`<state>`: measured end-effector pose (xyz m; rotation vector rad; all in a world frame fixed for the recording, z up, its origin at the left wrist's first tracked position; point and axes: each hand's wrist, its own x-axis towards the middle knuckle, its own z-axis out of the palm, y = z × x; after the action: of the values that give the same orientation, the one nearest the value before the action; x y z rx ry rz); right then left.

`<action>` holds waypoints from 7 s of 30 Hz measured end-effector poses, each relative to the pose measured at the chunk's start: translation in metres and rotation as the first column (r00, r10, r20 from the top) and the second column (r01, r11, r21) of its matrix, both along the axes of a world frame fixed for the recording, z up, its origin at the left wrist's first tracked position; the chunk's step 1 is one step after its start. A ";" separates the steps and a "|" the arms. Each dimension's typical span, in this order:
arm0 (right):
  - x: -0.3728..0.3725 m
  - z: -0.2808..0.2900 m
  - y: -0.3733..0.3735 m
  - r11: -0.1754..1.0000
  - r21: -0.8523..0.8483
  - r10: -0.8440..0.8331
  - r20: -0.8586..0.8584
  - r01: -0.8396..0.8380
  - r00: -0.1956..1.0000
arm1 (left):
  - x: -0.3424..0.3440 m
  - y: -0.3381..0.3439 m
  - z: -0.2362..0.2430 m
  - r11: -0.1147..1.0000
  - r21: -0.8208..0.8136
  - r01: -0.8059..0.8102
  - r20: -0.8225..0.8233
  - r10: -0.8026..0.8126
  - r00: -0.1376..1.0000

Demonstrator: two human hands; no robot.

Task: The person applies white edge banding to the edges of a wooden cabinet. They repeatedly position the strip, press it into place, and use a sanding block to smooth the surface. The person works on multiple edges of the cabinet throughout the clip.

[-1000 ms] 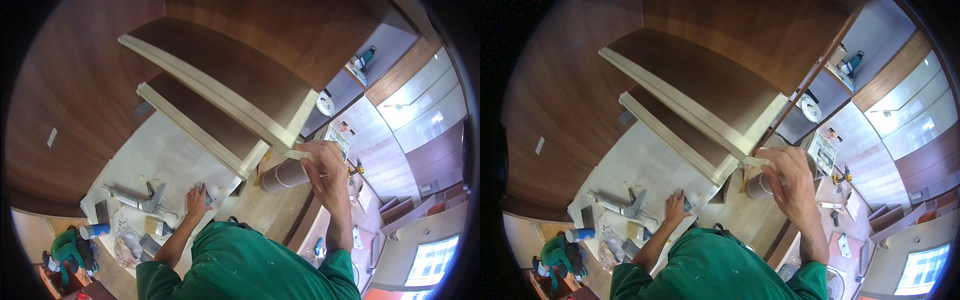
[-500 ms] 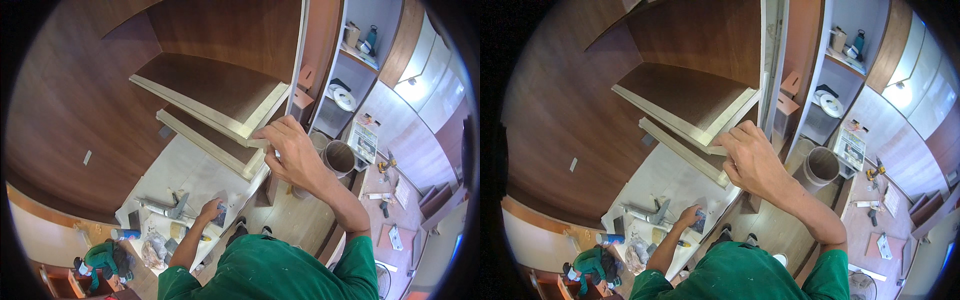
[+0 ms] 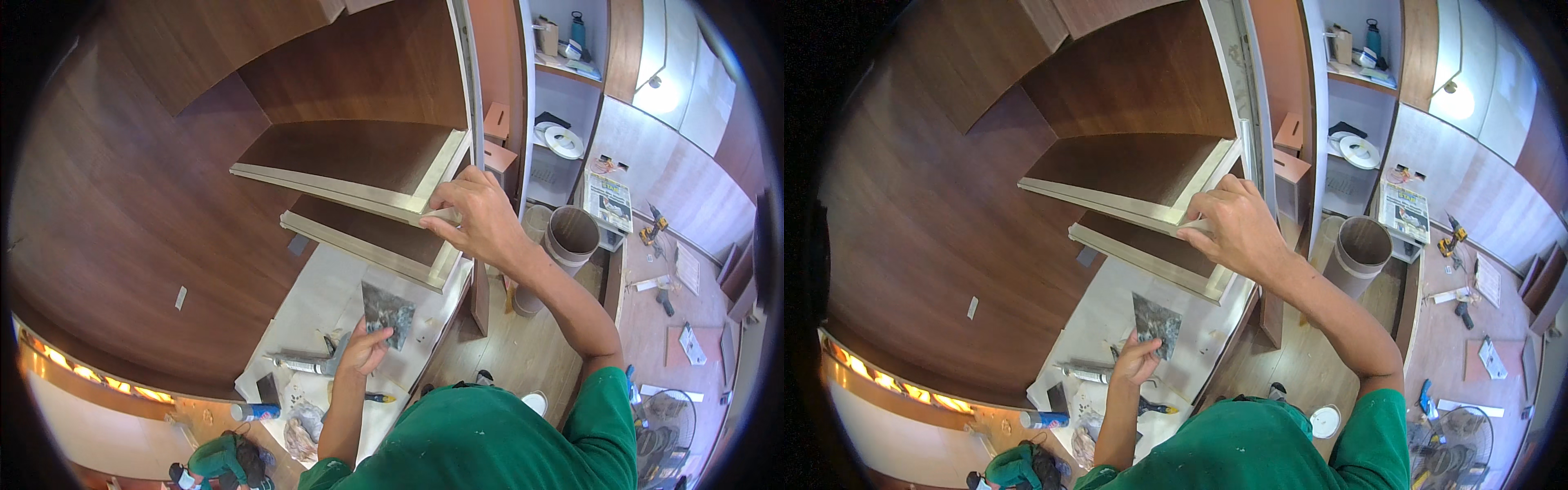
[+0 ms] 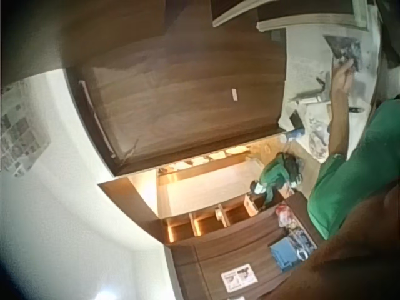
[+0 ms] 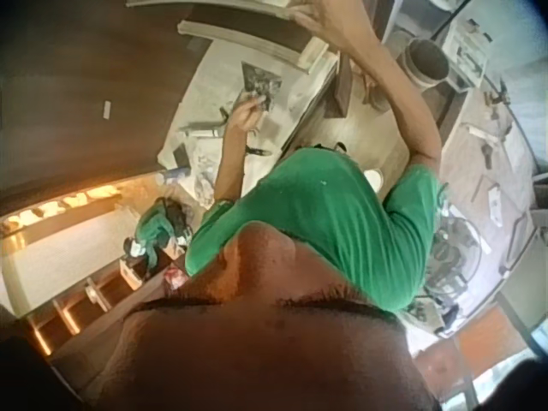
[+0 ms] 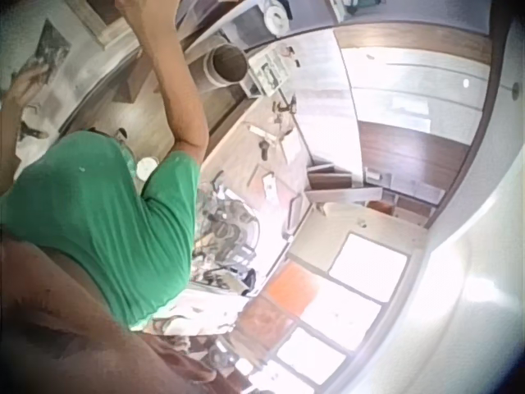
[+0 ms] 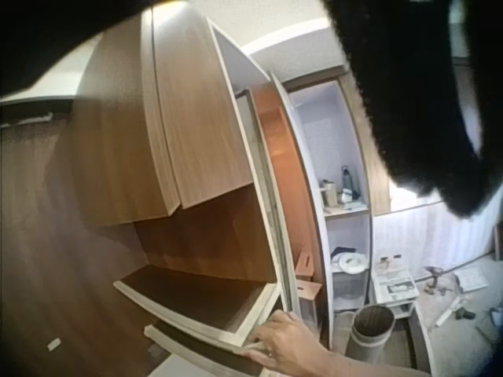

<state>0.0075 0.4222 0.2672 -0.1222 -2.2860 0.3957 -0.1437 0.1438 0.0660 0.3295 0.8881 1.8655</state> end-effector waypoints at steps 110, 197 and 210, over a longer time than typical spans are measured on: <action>-0.034 -0.054 -0.098 0.800 0.419 -0.401 -0.159 0.429 0.902 | -0.031 0.144 0.157 0.892 0.384 -0.239 -0.835 0.446 0.323; 0.142 -0.104 -0.060 0.979 -0.202 0.063 0.359 0.011 0.931 | -0.124 0.024 0.088 0.536 0.338 -0.774 -0.592 0.760 0.268; 0.089 0.005 -0.103 0.923 0.370 -0.246 0.348 0.108 0.905 | -0.354 0.086 0.111 0.383 0.478 -0.790 -0.293 0.918 0.268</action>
<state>0.0963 0.3192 0.2725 -0.2516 -2.6693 -0.1457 -0.4975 0.2297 0.1765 0.6021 1.4002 3.0613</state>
